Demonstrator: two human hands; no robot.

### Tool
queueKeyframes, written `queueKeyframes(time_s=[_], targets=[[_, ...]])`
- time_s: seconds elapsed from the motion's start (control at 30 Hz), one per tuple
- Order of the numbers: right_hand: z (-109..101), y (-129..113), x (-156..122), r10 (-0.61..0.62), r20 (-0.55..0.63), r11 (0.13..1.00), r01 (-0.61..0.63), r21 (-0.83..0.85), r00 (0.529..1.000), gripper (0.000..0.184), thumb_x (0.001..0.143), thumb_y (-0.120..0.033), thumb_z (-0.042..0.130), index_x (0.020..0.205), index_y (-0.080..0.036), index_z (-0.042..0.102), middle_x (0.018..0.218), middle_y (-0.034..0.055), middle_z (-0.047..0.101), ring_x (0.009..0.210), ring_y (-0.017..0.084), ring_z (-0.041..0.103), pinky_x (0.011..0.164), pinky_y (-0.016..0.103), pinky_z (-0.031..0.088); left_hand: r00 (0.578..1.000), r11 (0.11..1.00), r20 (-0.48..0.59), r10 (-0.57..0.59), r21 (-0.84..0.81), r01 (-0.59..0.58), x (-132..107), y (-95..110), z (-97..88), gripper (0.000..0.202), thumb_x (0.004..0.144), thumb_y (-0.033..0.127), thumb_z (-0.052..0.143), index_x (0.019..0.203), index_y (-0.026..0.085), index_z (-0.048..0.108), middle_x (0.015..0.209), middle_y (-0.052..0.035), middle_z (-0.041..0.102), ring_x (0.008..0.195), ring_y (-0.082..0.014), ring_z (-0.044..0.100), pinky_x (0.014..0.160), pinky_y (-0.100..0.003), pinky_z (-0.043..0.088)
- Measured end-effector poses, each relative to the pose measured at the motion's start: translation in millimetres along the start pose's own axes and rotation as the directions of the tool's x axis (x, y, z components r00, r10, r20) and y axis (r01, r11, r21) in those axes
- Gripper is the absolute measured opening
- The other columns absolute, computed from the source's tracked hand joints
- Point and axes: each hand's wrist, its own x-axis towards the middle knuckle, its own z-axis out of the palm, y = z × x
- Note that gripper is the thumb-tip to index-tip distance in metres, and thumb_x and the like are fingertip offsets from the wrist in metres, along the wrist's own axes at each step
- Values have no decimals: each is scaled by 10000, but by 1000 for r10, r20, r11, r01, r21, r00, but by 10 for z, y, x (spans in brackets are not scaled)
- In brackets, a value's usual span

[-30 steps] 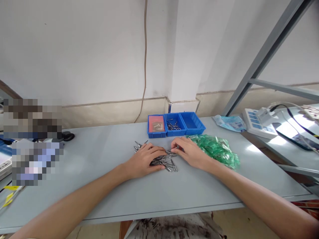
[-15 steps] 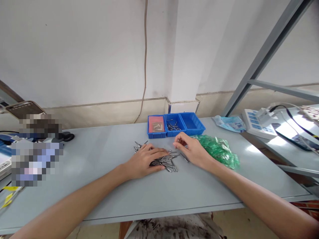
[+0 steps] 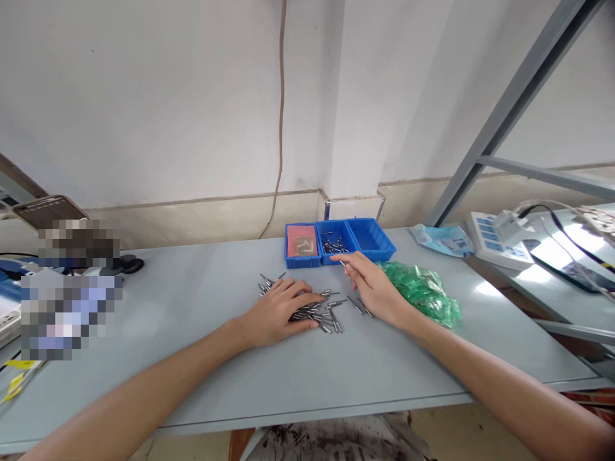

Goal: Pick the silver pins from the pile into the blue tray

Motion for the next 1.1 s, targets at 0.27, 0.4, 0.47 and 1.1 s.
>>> queueKeyframes(time_s=[0.27,0.4,0.47,1.1], targets=[[3,36,35,90,-82,984,-76,160,993,261,1050,-408,539,1231,-272,668,1102,73,662,812,212,607,744,390,533,1000,1000,-12,6,1,-6,6,-1,0,447,1053,517,605,1421,263,620,1291,-98,629,1152,-264,574,1027,-414,443],[-4,47,48,155,-101,963,-127,237,983,194,1000,-445,635,1036,-255,640,956,33,658,780,201,572,709,364,510,1000,1000,-14,7,0,-7,6,-2,-4,442,1050,521,608,1412,267,629,1281,-97,630,1141,-262,579,1018,-409,445],[-8,37,53,175,-102,952,-142,269,979,206,992,-461,648,999,-256,632,877,11,625,733,188,548,686,354,493,1000,1000,-12,7,-5,-7,6,-3,-4,440,1050,520,607,1411,270,629,1283,-98,628,1140,-262,578,1016,-408,445],[-36,-55,64,285,106,600,-264,755,952,245,964,-459,729,1009,-221,692,892,-10,539,654,107,400,638,289,371,1000,1000,-17,5,-6,-5,4,-6,5,415,1048,519,610,1379,273,650,1260,-95,620,1129,-259,573,1009,-413,449]])
